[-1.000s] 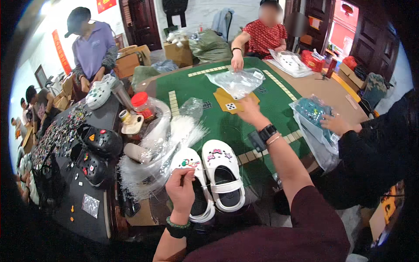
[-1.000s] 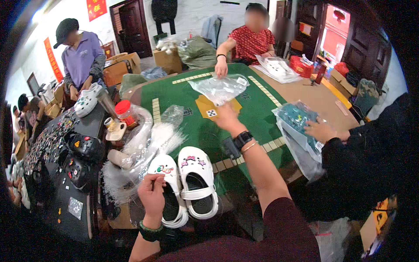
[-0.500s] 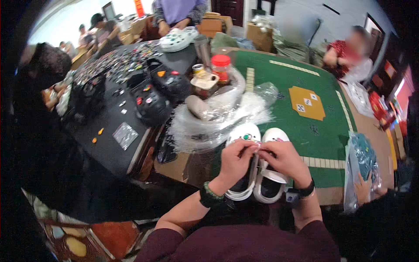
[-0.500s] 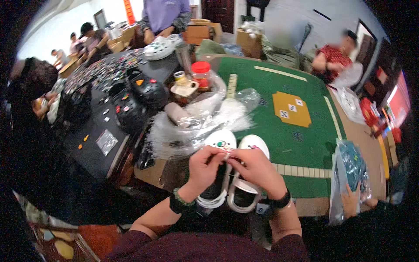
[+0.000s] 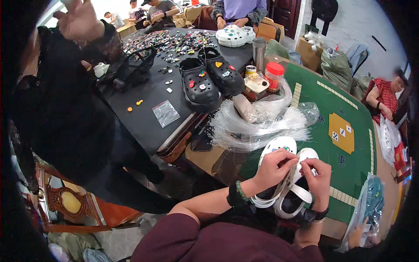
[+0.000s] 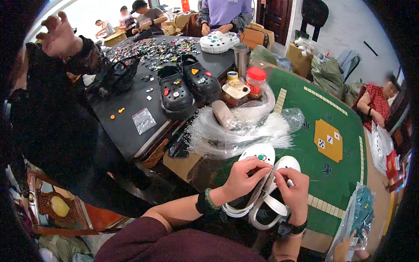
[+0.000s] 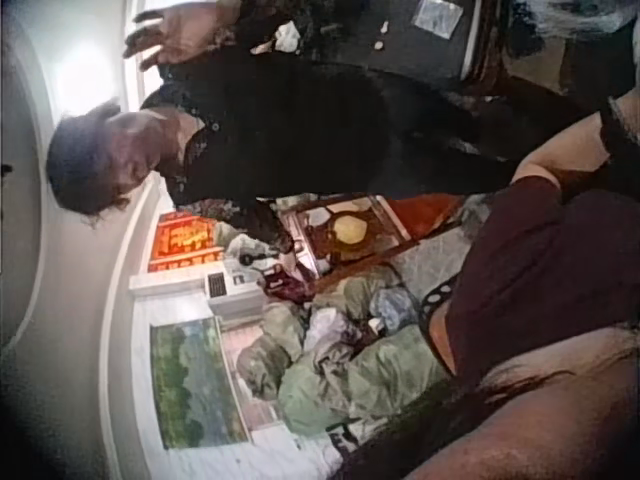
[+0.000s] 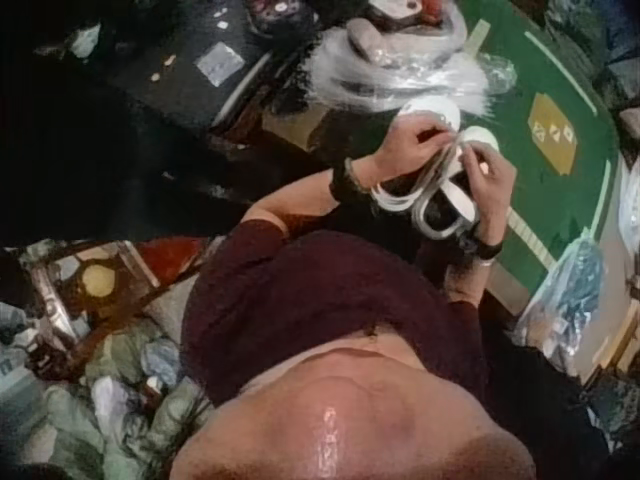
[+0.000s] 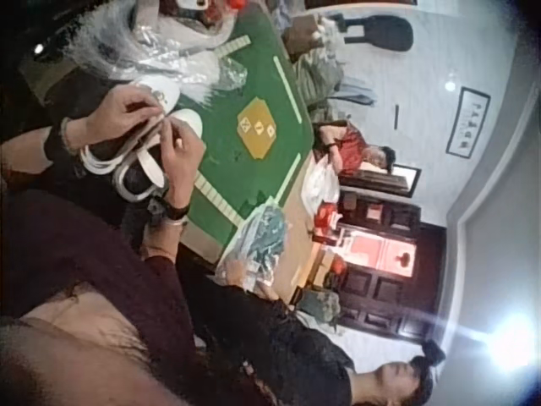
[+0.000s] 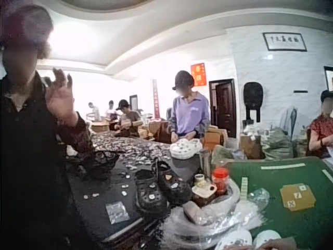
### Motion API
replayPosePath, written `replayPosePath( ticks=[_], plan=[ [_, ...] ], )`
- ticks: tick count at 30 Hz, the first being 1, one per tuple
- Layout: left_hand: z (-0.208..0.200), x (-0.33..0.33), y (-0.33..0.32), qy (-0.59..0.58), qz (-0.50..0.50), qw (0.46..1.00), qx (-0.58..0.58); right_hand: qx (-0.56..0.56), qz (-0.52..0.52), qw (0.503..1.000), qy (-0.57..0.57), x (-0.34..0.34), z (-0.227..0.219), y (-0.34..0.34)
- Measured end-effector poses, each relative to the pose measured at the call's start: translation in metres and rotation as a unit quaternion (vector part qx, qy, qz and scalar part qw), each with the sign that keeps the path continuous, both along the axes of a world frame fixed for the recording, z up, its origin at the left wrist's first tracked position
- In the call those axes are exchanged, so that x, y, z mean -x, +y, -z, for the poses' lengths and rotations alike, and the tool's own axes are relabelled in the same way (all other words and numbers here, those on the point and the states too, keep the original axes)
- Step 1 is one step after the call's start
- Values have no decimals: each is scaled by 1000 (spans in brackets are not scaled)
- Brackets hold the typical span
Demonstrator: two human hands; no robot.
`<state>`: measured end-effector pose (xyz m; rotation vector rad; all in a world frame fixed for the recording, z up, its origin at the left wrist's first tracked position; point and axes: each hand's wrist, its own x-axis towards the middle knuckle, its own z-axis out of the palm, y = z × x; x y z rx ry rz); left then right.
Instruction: The recorder is assembling and inspecting clog-style shoes, attaching decorative charms and connecting pairs with a cord.
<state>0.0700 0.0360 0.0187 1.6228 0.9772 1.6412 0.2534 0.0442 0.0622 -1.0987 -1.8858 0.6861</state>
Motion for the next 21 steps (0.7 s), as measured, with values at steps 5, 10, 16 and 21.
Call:
replayPosePath(
  ticks=[5, 10, 16, 21],
  plan=[
    [4, 0, 2, -4, 8, 1000, 13, -11, -15, 1000, 21, -1, 8, 4],
    [5, 1, 3, -2, 27, 999, 24, -11, -17, 998, 59, -5, 14, 4],
    [4, 1, 3, 31, 20, 999, -1, -32, -37, 996, 74, -5, 17, 4],
    [0, -1, 2, 41, 13, 999, -9, -37, -27, 996, 80, -7, 22, 2]
  ],
)
